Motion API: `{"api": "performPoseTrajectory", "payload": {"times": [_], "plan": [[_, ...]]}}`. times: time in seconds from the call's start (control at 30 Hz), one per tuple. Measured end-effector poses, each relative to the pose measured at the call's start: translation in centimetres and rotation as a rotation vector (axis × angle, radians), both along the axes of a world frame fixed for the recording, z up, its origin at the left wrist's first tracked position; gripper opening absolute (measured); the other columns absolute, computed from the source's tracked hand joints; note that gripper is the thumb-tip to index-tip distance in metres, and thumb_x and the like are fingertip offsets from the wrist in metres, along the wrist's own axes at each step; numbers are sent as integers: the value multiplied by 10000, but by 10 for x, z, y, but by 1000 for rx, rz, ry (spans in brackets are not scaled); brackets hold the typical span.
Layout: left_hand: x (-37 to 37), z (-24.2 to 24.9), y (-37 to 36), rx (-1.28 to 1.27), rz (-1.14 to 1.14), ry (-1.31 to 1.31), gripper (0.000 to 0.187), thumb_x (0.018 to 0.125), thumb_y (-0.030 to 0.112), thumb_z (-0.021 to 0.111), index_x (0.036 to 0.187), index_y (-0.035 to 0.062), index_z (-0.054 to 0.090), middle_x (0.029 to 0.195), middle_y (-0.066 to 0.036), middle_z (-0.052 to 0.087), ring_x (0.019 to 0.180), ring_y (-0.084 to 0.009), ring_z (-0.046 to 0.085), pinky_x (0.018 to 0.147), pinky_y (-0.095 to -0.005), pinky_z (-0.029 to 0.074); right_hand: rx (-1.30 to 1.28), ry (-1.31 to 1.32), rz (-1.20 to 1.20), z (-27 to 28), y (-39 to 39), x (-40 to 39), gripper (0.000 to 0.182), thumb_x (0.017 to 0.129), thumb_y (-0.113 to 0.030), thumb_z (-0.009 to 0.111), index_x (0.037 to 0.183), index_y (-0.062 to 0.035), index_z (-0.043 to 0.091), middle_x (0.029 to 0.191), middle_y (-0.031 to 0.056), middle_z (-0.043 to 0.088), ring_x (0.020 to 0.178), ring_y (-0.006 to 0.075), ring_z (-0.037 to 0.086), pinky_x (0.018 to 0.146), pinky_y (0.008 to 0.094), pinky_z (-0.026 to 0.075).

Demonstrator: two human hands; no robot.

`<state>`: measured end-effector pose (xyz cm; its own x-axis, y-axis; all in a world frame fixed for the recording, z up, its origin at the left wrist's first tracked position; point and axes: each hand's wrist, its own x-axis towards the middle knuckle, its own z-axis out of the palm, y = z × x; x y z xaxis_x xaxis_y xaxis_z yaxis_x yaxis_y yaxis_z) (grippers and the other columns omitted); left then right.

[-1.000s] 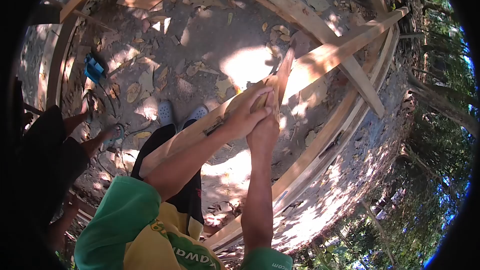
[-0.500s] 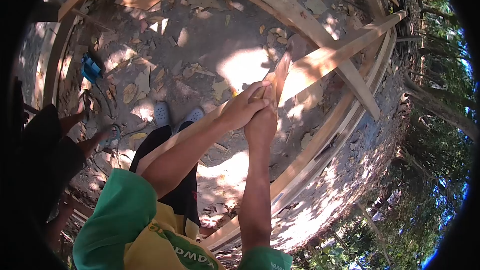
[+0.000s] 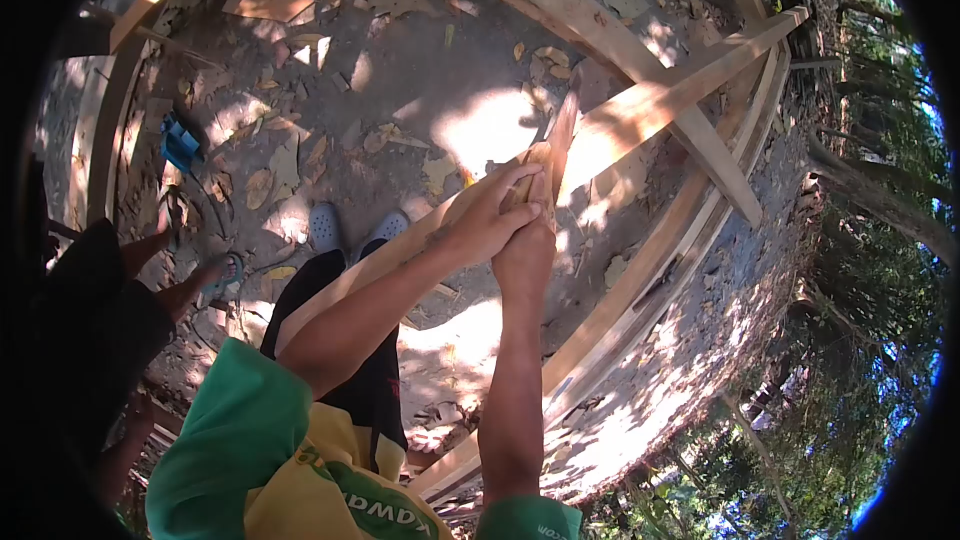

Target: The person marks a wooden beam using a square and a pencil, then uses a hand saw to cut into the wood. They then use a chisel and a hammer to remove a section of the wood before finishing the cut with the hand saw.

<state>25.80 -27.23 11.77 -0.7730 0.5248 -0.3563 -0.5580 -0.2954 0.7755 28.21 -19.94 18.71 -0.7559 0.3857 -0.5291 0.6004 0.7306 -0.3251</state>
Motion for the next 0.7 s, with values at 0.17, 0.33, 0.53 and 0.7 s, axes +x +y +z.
{"api": "performPoseTrajectory", "payload": {"times": [0.17, 0.33, 0.53, 0.7], "plan": [[104, 93, -77, 90, -76, -119, 632, 977, 147, 585, 1538, 51, 311, 1510, -201, 413, 1433, -287, 393, 1171, -387, 279, 64, 137, 102, 77, -59, 117, 692, 918, -117, 603, 1548, -8, 336, 1258, 292, 611, 1137, 466, 619, 986, 496, 487], [72, 43, -23, 38, 71, 8, 582, 974, 142, 583, 1506, 45, 368, 1475, -188, 463, 1401, -265, 427, 1168, -372, 299, 58, 76, 104, 29, -12, 73, 660, 911, -104, 597, 1521, 2, 371, 1195, 305, 628, 1065, 451, 647, 865, 482, 542], [56, 32, -17, -69, 116, 117, 567, 978, 210, 595, 1479, 43, 389, 1462, -230, 466, 1383, -338, 456, 1153, -382, 330, 103, 277, 209, 13, -5, 59, 612, 923, -113, 599, 1485, 41, 410, 1256, 294, 614, 1161, 437, 606, 956, 484, 504], [110, 78, -45, 37, 33, 58, 647, 976, 202, 603, 1537, 80, 304, 1511, -241, 412, 1436, -345, 397, 1171, -394, 302, 138, 178, 222, 68, -28, 113, 631, 910, -87, 613, 1495, 43, 416, 1255, 295, 624, 1138, 436, 632, 973, 456, 508]]}}
